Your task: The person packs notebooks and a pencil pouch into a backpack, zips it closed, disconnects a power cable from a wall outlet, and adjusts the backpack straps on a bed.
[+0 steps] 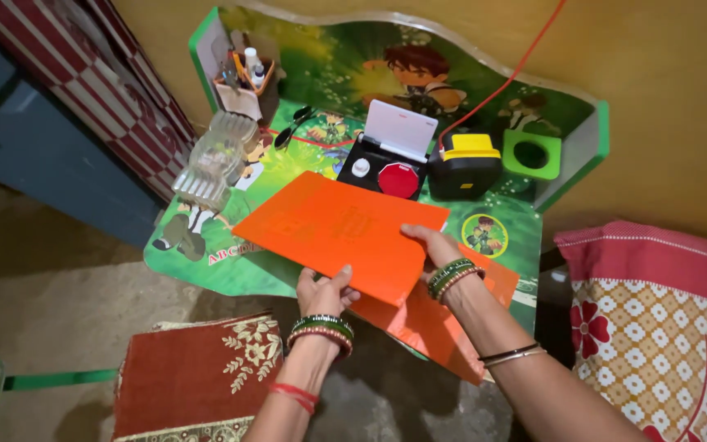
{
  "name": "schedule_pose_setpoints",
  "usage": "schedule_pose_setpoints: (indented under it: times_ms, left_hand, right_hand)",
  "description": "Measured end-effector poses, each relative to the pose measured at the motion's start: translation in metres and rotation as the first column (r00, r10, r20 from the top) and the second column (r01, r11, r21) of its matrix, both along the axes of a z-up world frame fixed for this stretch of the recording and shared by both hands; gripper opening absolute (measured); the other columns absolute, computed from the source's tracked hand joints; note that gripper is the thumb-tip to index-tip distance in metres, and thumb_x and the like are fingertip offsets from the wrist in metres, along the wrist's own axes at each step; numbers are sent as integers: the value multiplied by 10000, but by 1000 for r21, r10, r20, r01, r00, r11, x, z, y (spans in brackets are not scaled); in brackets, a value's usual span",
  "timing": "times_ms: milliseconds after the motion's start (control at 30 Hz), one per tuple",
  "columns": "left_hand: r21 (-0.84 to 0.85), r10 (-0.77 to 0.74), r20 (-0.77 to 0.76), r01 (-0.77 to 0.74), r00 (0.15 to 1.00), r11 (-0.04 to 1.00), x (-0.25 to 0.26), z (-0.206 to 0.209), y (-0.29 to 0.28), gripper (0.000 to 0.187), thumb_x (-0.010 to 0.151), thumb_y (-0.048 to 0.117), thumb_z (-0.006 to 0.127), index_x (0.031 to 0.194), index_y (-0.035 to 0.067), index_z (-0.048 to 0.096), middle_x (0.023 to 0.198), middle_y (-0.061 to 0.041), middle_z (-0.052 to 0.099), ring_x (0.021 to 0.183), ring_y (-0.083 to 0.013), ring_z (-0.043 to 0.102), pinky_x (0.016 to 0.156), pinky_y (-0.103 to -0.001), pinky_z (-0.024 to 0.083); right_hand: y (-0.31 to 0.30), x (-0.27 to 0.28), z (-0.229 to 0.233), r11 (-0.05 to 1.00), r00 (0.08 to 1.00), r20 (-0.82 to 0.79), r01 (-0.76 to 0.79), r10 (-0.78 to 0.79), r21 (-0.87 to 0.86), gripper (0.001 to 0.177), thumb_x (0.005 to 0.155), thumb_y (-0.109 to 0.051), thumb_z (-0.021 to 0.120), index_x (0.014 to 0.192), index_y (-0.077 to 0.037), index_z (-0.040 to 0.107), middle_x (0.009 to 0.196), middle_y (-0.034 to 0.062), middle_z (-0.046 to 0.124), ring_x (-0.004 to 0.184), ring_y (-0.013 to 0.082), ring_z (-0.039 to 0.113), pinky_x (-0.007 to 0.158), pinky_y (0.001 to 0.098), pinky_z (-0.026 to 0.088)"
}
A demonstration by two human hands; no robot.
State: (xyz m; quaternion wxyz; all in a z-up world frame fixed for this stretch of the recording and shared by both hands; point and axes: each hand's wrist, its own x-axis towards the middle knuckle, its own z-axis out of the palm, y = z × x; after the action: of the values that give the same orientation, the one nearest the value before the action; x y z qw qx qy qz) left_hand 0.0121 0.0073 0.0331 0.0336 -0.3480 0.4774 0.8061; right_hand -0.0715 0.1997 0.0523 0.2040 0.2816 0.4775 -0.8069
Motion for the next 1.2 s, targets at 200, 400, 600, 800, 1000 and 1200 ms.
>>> schedule_pose_setpoints:
  times_ms: [200,400,600,800,1000,1200]
  left_hand:
    - [78,-31,-50,34,998,996,21,18,1,441,849,62,729,1221,57,491,913,-123,685,724,-191,629,629,-352,561]
    - [118,-86,-104,98,991,988,49,54,14,441,824,113,743,1193,77,503,991,-90,733,815,-170,704,645,-344,557]
    - [7,-309,-172,315,935,949,85,107,30,407,830,152,789,1164,45,582,1034,-102,731,828,-187,693,673,-333,553]
    - [104,-295,-338,347,894,932,106,146,51,378,873,170,715,1190,1,599,1098,-114,734,948,-226,739,794,-382,627]
    - [50,-305,-376,348,875,936,123,180,75,422,855,101,726,1214,-15,537,1125,-150,707,963,-247,728,768,-431,631]
    - [-29,-422,-355,441,834,897,157,216,121,517,843,59,720,1263,11,423,1101,-142,691,944,-237,718,749,-414,639]
  right_hand:
    - [5,26,30,995,989,-120,79,-86,-67,345,861,40,612,1197,-24,569,1119,138,681,1019,289,708,892,448,617]
    - [26,62,61,988,945,-289,139,-154,-73,418,847,89,615,1254,18,555,1151,162,675,1048,322,701,926,470,609]
    - [57,122,121,969,896,-370,241,-244,-56,481,831,78,614,1282,-70,532,1190,112,674,1097,287,684,936,462,595]
    - [96,191,178,954,844,-448,290,-294,-79,448,868,59,601,1304,-22,538,1235,135,677,1121,282,688,958,475,591]
    - [130,274,224,930,802,-478,353,-358,-105,479,877,53,587,1348,-21,540,1236,147,691,1130,284,691,967,478,588]
    - [165,354,258,866,728,-516,496,-452,-59,479,879,57,589,1346,-30,526,1249,121,683,1135,272,685,976,487,572]
